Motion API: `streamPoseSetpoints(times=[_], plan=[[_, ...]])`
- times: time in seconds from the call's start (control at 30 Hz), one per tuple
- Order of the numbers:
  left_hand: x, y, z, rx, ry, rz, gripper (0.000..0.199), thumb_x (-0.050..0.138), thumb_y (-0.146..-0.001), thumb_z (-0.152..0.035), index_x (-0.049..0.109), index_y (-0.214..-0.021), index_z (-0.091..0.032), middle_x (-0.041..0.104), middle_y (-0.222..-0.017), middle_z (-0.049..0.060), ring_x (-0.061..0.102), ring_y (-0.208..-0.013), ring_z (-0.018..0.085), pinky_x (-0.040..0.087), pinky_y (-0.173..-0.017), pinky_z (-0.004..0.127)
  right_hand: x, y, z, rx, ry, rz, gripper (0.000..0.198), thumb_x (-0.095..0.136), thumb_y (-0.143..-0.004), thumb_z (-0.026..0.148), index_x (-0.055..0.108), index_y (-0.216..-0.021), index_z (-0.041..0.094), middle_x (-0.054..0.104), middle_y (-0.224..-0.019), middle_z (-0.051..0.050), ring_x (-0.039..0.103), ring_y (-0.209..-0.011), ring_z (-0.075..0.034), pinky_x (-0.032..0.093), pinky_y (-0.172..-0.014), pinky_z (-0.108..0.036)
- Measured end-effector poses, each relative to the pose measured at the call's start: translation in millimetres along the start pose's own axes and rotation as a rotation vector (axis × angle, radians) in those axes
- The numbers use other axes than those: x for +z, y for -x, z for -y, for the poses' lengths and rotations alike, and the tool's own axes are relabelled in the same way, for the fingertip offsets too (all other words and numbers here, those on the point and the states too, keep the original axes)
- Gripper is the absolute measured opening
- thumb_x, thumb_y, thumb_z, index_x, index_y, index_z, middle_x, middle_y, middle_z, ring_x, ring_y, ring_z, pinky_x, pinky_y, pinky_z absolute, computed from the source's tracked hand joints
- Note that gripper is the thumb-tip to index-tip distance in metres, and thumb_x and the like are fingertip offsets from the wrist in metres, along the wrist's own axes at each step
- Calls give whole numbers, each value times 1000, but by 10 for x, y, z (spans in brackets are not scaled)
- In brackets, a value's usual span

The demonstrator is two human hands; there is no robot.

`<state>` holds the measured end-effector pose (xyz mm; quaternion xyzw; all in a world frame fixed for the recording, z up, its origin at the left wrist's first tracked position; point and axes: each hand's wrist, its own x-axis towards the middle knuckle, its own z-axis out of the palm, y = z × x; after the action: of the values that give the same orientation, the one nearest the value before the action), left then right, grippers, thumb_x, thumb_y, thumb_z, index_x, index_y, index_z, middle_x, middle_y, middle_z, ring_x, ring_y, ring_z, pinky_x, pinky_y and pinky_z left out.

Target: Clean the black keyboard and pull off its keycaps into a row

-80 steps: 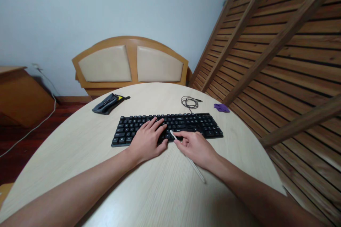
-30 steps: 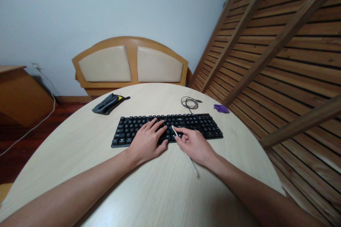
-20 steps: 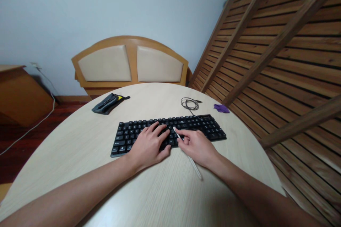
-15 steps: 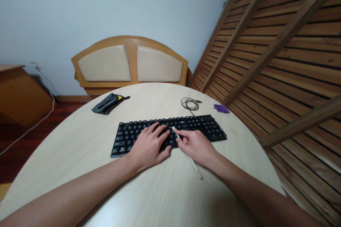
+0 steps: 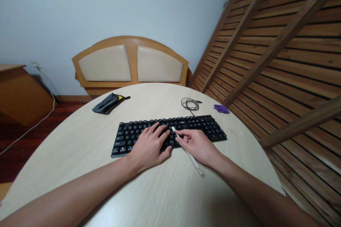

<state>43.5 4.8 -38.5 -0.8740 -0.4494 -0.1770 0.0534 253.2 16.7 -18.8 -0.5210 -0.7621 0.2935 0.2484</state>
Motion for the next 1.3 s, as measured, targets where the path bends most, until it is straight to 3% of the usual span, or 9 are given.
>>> streamPoseSetpoints(times=[0.17,0.3,0.43,0.6,0.73,0.93,1.1,1.3], plan=[[-16,-3,-12,1,-6,3,51,52,-90,-43,60,-132,-14,57,-141,13,46,-133,38,46,-102,54,-53,12,0,-17,-54,82,44,56,-88,26,65,-129,13,57,-66,3,46,-55,-10,34,-52,-21],[-21,-7,-13,11,-7,2,52,51,-90,-43,60,-132,-13,57,-140,13,46,-133,38,46,-102,54,-68,12,-3,8,-81,66,46,55,-89,26,62,-132,13,57,-71,2,46,-53,-9,35,-50,-20],[-11,-8,-7,9,-1,1,52,51,-90,-43,60,-132,-14,57,-141,13,46,-133,37,45,-102,53,-61,27,-17,97,-146,94,46,52,-92,32,60,-135,17,60,-73,1,51,-45,-8,38,-44,-21],[-13,-8,-11,6,-7,4,51,51,-90,-43,60,-132,-14,57,-141,13,45,-134,37,45,-103,53,-135,65,7,217,-152,178,51,49,-93,31,53,-143,20,57,-66,2,47,-39,-8,35,-37,-20],[-21,-9,-14,5,-1,8,52,52,-90,-44,60,-132,-14,57,-141,13,45,-134,38,45,-103,53,-242,99,59,173,-60,247,56,49,-90,17,48,-145,20,52,-60,5,42,-42,-8,30,-42,-20],[-32,-6,-17,2,-5,8,51,51,-91,-43,60,-131,-14,56,-141,13,45,-134,38,45,-103,53,-289,117,82,95,-17,258,50,40,-98,23,45,-147,15,54,-60,3,50,-56,-12,38,-56,-22],[-21,1,-9,-3,0,12,51,51,-91,-43,59,-133,-14,56,-142,13,44,-135,37,44,-104,53,-260,103,91,65,56,179,48,40,-96,22,53,-142,15,62,-62,0,53,-56,-14,40,-58,-24],[-18,1,-5,-5,0,17,51,51,-91,-43,59,-132,-14,56,-141,13,44,-134,38,44,-103,54,-320,122,112,39,91,226,53,40,-91,16,53,-142,16,63,-61,1,52,-54,-15,41,-62,-25]])
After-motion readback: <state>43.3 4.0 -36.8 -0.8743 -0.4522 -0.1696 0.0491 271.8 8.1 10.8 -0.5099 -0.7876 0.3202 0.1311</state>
